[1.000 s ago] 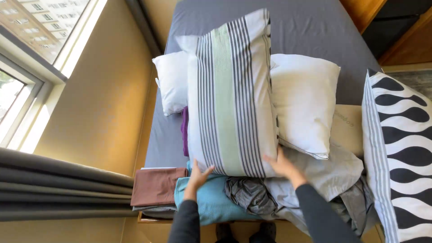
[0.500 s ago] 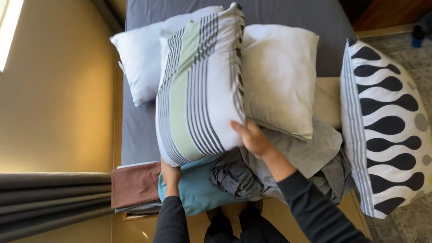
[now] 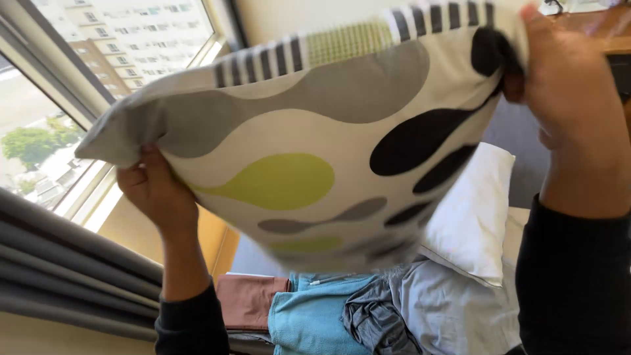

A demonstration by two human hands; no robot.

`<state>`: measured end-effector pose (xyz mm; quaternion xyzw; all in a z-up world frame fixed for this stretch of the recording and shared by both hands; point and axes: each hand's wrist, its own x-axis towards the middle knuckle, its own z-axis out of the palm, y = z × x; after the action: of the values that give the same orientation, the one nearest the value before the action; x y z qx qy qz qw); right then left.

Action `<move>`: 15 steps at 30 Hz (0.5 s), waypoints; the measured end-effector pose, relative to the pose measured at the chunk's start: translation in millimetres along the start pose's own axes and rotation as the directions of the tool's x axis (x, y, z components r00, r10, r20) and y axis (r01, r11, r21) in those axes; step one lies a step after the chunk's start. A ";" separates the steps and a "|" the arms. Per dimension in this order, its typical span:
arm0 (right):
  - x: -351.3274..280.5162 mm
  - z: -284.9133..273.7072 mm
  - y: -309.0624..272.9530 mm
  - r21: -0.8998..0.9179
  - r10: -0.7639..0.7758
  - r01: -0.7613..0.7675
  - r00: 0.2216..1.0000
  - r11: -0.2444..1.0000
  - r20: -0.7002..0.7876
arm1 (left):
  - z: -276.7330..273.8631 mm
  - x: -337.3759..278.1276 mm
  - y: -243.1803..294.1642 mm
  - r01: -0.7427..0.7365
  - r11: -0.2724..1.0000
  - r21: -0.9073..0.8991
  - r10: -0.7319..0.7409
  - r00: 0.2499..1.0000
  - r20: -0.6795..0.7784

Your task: The person inserts a white pillow into a patterned pillowcase on a bed. They manipulate the fabric to align the corners and smooth the surface, then repeat the process with a second pillow and a striped pillowcase.

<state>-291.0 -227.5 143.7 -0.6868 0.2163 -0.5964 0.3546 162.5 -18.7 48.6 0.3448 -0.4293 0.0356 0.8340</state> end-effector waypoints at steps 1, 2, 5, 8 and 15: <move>3.0 2.0 2.1 -0.283 0.164 -0.156 0.986 0.946 0.003 | 0.7 -5.6 -4.3 0.046 0.998 0.043 -0.046 0.999 -0.001; 4.6 3.8 4.7 -0.539 0.321 -0.291 0.946 0.790 -0.039 | 1.1 -12.3 -8.7 0.096 0.992 0.087 -0.097 0.995 -0.003; -28.6 23.0 58.0 -0.699 0.678 -0.518 0.732 0.493 -0.065 | -18.9 -63.3 -65.1 0.219 0.926 0.309 -0.216 0.975 -0.044; -74.9 23.3 106.8 -0.506 0.535 -0.345 0.792 0.791 0.296 | -37.4 -107.9 -83.8 0.423 0.824 0.377 -0.439 0.897 -0.049; -119.6 -51.5 214.4 -0.157 0.425 -0.432 0.902 0.888 -0.077 | -49.2 -143.0 -81.8 0.635 0.770 -0.061 -0.637 0.770 -0.030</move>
<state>-337.5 -293.6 -93.8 -0.6377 0.4197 -0.4967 0.4129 135.6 -17.2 -121.2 0.4491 -0.2674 -0.2502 0.8150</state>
